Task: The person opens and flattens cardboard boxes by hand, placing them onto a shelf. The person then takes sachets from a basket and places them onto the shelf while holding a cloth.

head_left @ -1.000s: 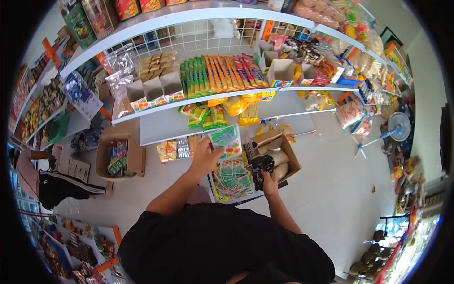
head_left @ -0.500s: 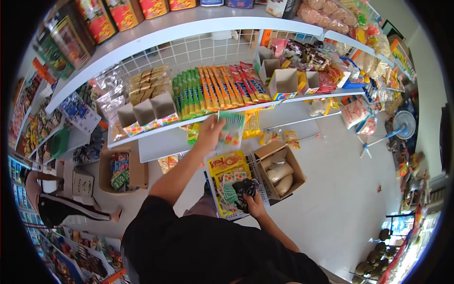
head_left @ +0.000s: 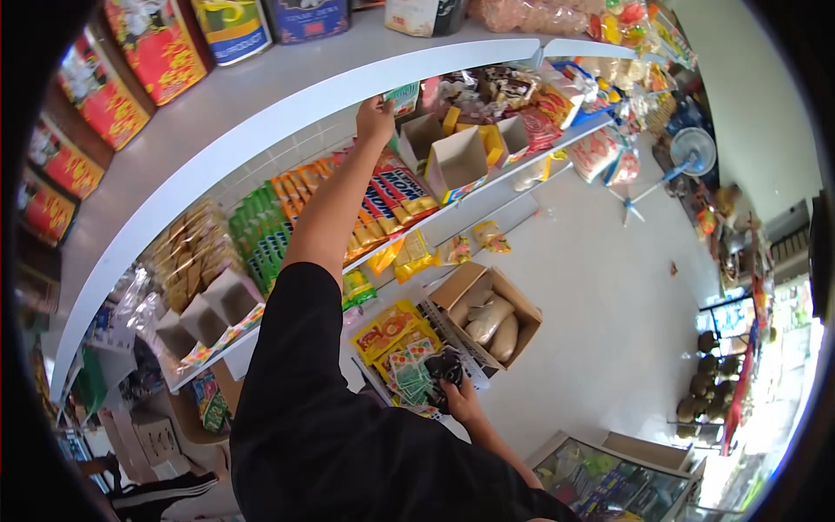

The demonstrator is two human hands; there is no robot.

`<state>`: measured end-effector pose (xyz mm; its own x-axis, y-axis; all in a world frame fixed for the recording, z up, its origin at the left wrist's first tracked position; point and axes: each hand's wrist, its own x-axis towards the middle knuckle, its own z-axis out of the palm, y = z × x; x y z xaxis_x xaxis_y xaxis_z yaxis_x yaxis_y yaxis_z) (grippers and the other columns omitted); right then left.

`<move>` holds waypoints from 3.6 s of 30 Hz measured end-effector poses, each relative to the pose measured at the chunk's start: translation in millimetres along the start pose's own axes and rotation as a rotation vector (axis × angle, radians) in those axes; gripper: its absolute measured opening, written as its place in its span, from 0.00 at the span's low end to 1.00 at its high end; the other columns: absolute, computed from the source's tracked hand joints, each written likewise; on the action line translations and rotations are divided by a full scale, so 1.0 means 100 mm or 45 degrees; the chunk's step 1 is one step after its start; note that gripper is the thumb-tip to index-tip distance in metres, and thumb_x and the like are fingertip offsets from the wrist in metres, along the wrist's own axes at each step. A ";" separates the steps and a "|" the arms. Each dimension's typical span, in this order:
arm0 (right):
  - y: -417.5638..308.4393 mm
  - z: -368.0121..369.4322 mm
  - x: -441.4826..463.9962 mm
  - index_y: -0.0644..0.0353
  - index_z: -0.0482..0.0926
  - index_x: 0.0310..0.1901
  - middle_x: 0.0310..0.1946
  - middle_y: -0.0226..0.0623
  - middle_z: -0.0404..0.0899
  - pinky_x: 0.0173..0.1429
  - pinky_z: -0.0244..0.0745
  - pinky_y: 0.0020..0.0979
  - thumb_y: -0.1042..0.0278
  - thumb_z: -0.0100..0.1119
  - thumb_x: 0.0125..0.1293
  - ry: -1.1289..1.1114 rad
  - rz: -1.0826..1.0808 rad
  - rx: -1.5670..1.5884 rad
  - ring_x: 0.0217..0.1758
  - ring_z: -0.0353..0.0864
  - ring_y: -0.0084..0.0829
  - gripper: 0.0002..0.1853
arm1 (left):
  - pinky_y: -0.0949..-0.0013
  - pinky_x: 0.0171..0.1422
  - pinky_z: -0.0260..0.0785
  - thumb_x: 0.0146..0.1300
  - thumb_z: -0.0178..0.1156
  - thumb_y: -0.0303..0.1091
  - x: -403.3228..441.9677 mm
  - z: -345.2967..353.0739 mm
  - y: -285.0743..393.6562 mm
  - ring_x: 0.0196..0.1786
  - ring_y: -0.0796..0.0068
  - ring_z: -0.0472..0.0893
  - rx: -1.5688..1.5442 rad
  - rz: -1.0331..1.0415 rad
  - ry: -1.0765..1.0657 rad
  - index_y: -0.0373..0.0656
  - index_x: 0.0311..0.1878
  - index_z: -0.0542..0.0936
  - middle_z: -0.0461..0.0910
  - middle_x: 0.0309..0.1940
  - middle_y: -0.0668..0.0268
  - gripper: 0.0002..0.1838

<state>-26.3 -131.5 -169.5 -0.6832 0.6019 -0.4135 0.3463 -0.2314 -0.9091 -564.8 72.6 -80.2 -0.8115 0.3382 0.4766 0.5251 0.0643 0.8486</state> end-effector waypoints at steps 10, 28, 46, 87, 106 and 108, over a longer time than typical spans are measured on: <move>0.08 0.04 -0.05 0.62 0.70 0.64 0.50 0.36 0.80 0.61 0.69 0.30 0.69 0.54 0.68 -0.006 0.106 0.034 0.54 0.76 0.28 0.23 | 0.58 0.45 0.74 0.63 0.63 0.42 0.17 0.22 -0.05 0.40 0.54 0.84 0.335 0.289 0.104 0.37 0.36 0.80 0.84 0.32 0.53 0.15; 0.01 -0.02 -0.07 0.65 0.72 0.60 0.45 0.38 0.80 0.57 0.71 0.31 0.69 0.55 0.67 -0.008 0.072 -0.118 0.49 0.77 0.29 0.21 | 0.54 0.54 0.75 0.59 0.64 0.34 -0.03 0.02 -0.23 0.49 0.50 0.81 0.400 0.085 -0.151 0.41 0.48 0.81 0.82 0.44 0.50 0.14; -0.08 -0.76 0.08 0.67 0.74 0.57 0.43 0.41 0.83 0.52 0.75 0.31 0.73 0.54 0.63 0.384 -0.116 -0.194 0.45 0.80 0.28 0.20 | 0.58 0.49 0.73 0.64 0.61 0.42 -5.22 -1.70 -0.65 0.47 0.58 0.82 0.157 -0.618 -1.557 0.38 0.49 0.78 0.82 0.44 0.55 0.18; 0.23 -0.31 -0.71 0.66 0.70 0.60 0.60 0.53 0.73 0.67 0.64 0.42 0.74 0.59 0.59 -0.003 -0.654 -0.288 0.65 0.71 0.49 0.26 | 0.68 0.65 0.66 0.60 0.56 0.22 -5.81 -1.75 1.23 0.61 0.68 0.75 -1.046 -0.920 -0.374 0.41 0.38 0.72 0.74 0.63 0.55 0.05; -0.82 0.09 -0.63 0.63 0.65 0.67 0.52 0.35 0.77 0.55 0.73 0.29 0.76 0.57 0.61 0.036 -0.385 0.085 0.49 0.77 0.25 0.30 | 0.64 0.73 0.60 0.58 0.51 0.31 -4.68 -2.72 2.62 0.74 0.65 0.61 -1.651 -1.140 -1.024 0.44 0.78 0.54 0.57 0.76 0.64 0.41; -0.94 0.18 -0.68 0.62 0.65 0.67 0.54 0.37 0.76 0.59 0.71 0.30 0.76 0.58 0.60 0.112 -0.502 0.112 0.53 0.76 0.26 0.31 | 0.63 0.68 0.66 0.61 0.50 0.30 -4.57 -2.78 2.48 0.71 0.67 0.66 -1.643 -1.132 -0.928 0.49 0.78 0.55 0.59 0.74 0.66 0.39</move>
<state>-23.8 -164.4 -56.9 -0.6935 0.7198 -0.0305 0.0104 -0.0323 -0.9994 -134.6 -327.4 -23.5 -0.2505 0.9642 -0.0873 -0.8071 -0.1582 0.5688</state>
